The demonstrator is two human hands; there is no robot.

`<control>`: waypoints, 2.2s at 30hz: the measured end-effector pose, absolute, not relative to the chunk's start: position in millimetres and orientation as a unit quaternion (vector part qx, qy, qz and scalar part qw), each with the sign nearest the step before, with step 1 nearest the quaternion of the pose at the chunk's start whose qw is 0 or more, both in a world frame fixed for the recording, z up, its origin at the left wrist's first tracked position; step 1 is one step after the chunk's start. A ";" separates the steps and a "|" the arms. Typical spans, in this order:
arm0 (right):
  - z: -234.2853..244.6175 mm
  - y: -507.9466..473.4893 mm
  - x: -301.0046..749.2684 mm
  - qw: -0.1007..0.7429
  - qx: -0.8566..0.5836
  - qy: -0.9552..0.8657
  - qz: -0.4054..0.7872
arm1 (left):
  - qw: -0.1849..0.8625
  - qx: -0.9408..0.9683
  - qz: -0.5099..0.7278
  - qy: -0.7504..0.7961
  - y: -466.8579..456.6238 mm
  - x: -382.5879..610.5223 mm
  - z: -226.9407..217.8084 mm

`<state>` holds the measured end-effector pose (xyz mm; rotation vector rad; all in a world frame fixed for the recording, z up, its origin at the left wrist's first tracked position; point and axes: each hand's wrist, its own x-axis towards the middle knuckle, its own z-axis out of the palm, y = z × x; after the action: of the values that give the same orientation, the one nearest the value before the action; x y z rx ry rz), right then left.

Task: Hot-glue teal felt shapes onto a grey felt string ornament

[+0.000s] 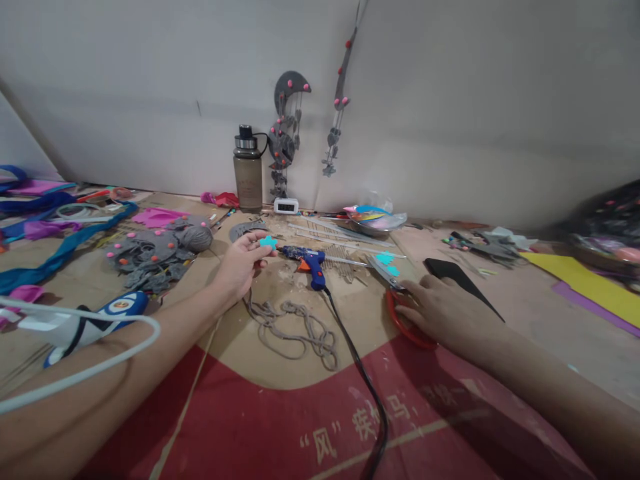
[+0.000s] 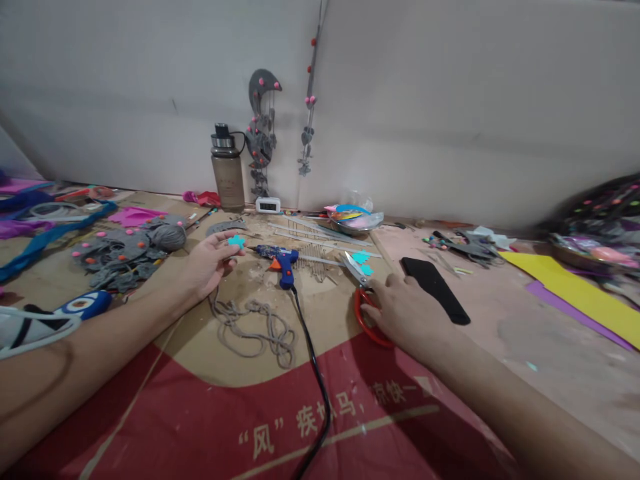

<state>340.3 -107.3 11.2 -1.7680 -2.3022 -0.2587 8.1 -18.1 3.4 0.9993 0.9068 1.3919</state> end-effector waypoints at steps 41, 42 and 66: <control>63.4 -86.5 215.0 0.194 -0.432 -0.838 0.272 | 0.591 0.411 0.574 0.391 -19.7 7.1 3.8; 61.4 -86.1 212.4 0.214 -0.443 -0.834 0.248 | 0.589 0.412 0.574 0.391 -20.1 7.4 3.9; 75.6 -88.4 207.5 0.572 -0.285 -0.501 0.584 | 0.049 0.755 0.403 0.515 -33.1 8.9 20.1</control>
<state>207.5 -88.4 75.6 -0.6674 -1.1763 1.3692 8.9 -33.1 20.1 2.3006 1.5686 1.2273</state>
